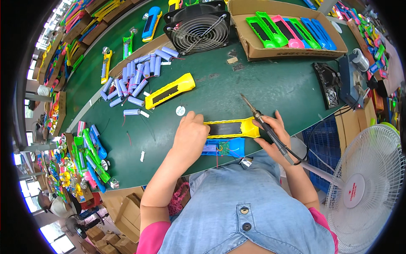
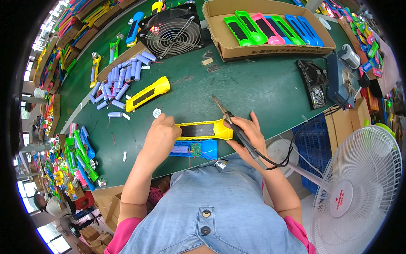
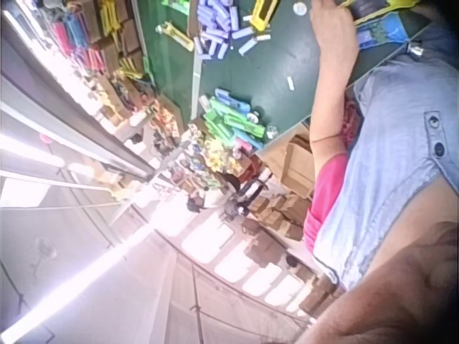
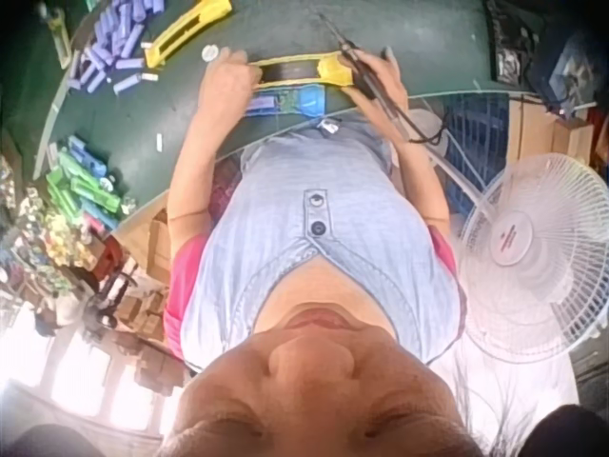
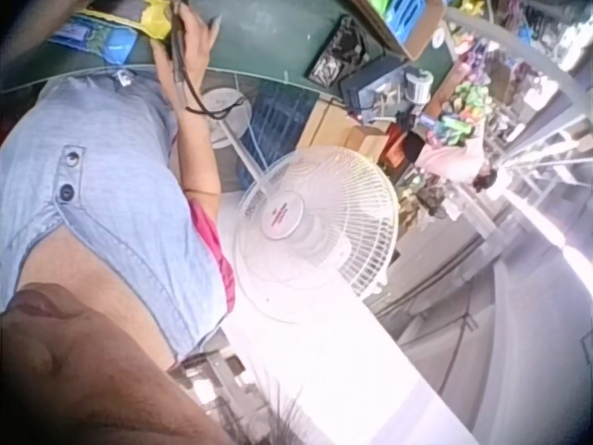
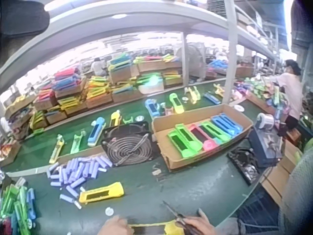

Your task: The person assembles flashlights by placing internal components into the plastic casings, soldering wiring connections using a soldering iron, fitting the casing pieces together, and placing the assembled flashlights onto the conveyor belt.

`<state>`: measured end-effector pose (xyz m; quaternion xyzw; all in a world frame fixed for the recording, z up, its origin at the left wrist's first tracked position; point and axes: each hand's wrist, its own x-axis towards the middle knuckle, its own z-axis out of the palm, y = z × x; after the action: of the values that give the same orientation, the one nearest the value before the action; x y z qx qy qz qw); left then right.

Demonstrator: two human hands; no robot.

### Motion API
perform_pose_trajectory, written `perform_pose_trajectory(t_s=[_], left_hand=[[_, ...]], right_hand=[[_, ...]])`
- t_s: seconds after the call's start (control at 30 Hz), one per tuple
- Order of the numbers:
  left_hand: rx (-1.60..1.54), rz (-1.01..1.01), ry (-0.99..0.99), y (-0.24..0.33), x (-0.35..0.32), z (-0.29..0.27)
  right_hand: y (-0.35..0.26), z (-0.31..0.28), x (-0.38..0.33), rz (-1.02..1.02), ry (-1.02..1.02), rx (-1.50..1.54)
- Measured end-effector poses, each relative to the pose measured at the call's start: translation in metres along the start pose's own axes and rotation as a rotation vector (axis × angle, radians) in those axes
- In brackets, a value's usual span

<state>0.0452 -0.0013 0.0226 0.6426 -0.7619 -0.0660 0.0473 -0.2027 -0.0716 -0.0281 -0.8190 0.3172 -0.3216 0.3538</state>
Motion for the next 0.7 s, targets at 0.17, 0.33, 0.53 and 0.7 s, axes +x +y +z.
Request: perform_pose_trajectory(t_s=[0.17, 0.33, 0.53, 0.7], left_hand=[[-0.277, 0.090, 0.084, 0.022, -0.010, -0.014], [-0.482, -0.037, 0.379, 0.045, -0.017, 0.028], [-0.326, -0.113, 0.457, 0.049, -0.001, 0.035], [-0.298, -0.220, 0.291, 0.043, 0.010, 0.028]], right_hand=[[0.000, -0.001, 0.003, 0.014, 0.001, 0.015], [0.000, 0.006, 0.008, -0.020, -0.017, 0.072], [0.003, 0.017, 0.021, -0.216, -0.038, 0.132], [0.004, 0.010, 0.026, -0.289, 0.032, 0.122]])
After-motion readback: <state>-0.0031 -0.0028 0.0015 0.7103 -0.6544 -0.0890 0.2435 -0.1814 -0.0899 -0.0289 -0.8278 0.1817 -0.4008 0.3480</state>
